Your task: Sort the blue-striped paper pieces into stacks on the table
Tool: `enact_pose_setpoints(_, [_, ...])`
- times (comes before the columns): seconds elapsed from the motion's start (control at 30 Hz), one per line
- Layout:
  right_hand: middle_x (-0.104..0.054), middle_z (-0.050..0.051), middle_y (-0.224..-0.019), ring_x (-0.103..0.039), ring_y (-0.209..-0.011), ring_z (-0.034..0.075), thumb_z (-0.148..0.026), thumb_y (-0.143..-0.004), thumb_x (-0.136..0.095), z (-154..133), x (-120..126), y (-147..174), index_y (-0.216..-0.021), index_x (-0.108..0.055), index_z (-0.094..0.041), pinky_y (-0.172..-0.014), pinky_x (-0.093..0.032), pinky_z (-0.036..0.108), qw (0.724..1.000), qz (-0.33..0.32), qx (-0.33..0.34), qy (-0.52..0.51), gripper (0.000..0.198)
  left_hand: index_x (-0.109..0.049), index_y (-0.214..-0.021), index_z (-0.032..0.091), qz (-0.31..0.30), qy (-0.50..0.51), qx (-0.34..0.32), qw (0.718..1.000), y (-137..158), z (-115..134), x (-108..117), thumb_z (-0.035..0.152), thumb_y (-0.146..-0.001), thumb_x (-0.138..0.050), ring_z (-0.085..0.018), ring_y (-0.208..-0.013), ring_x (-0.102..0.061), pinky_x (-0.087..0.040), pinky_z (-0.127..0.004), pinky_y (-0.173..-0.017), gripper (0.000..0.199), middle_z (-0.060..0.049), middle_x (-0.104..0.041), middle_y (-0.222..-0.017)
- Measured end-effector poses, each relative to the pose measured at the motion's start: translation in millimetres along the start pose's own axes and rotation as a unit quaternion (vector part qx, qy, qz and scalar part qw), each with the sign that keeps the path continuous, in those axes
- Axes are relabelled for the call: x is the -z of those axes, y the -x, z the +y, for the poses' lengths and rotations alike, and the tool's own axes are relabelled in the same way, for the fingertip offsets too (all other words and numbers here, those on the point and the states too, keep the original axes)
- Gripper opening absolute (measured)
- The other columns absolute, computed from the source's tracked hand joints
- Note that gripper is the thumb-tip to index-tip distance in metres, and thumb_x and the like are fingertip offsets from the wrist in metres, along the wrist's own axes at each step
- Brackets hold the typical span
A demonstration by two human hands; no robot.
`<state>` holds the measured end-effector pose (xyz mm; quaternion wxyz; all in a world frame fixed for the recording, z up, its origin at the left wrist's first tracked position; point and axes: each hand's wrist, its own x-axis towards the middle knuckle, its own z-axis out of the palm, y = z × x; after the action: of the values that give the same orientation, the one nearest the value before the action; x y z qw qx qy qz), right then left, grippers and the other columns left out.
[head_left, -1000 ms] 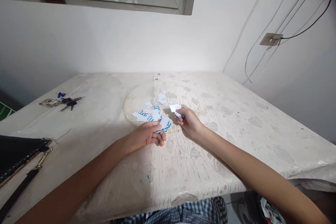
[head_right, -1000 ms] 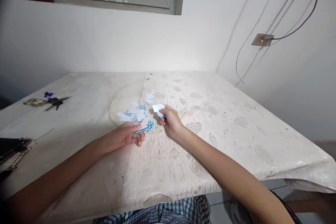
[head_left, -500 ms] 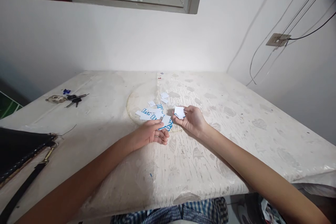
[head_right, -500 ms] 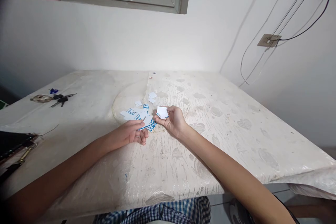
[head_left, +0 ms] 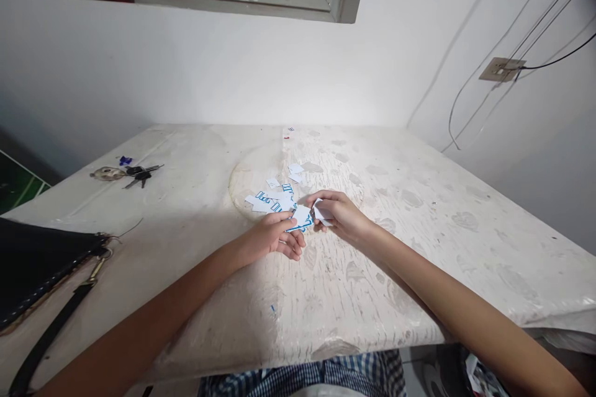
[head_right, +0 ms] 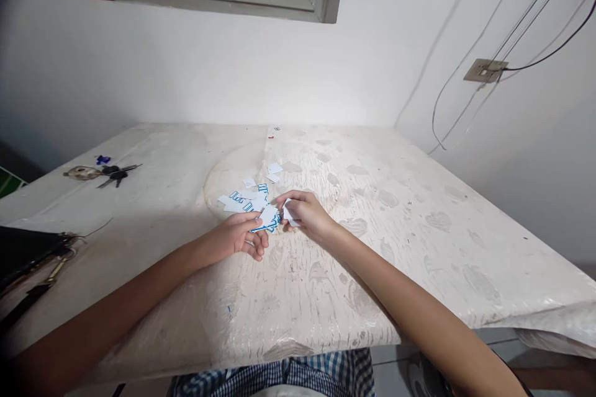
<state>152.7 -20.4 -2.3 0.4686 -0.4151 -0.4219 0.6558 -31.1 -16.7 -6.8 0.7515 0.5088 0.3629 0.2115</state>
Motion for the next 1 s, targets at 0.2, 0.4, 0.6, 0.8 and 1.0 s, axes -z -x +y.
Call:
enact_pose_setpoints(0.2, [-0.046,-0.003,-0.048,-0.038,-0.037,0.005,-0.026,-0.065,-0.067,0,-7,4,-0.07,-0.057,-0.013,-0.033,-0.014,0.019,0.994,-0.086,-0.042,0.052,0.018,-0.05,-0.088,0.014,-0.033,-0.042,0.003,0.999,-1,-3,2,0.042,-0.08,-0.056,-0.017,-0.056,-0.061,-0.05,-0.036,-0.061,0.03,-0.006,-0.064,-0.069])
enact_pose_setpoints(0.4, [-0.043,-0.007,-0.043,-0.032,-0.036,0.003,-0.025,-0.061,-0.075,1,-5,5,-0.071,-0.056,-0.015,-0.036,-0.014,0.019,0.999,-0.048,0.023,0.004,0.023,-0.046,-0.09,0.015,-0.014,-0.019,-0.01,1.0,-3,-2,2,0.046,-0.076,-0.06,-0.016,-0.057,-0.06,-0.048,-0.034,-0.06,0.036,-0.004,-0.061,-0.068])
enact_pose_setpoints(0.6, [-0.047,-0.006,-0.046,-0.03,-0.035,0.002,-0.019,-0.063,-0.069,-8,-1,5,-0.071,-0.06,-0.017,-0.037,-0.016,0.019,0.997,-0.023,0.065,0.034,0.012,-0.044,-0.077,0.016,-0.004,-0.015,-0.016,1.0,-5,-3,1,0.044,-0.075,-0.061,-0.007,-0.044,-0.045,-0.039,-0.024,-0.046,0.033,0.002,-0.051,-0.059])
enact_pose_setpoints(0.8, [-0.046,-0.005,-0.048,-0.033,-0.038,0.004,-0.016,-0.069,-0.057,0,3,6,-0.07,-0.065,-0.017,-0.039,-0.021,0.022,0.983,-0.091,0.095,0.126,0.008,-0.044,-0.082,0.017,-0.038,0.042,0.008,0.998,-4,-2,5,0.034,-0.079,-0.058,-0.005,-0.042,-0.033,-0.04,-0.024,-0.049,0.022,0.007,-0.038,-0.057])
enact_pose_setpoints(1.0, [-0.058,0.002,-0.08,-0.037,-0.045,0.005,-0.015,-0.073,-0.052,4,1,8,-0.075,-0.07,-0.019,-0.041,-0.025,0.023,0.964,-0.069,0.145,0.212,0.019,-0.041,-0.08,0.019,-0.051,0.054,0.036,0.997,-4,0,8,0.041,-0.085,-0.046,-0.005,-0.043,-0.029,-0.041,-0.025,-0.051,0.023,0.007,-0.034,-0.056])
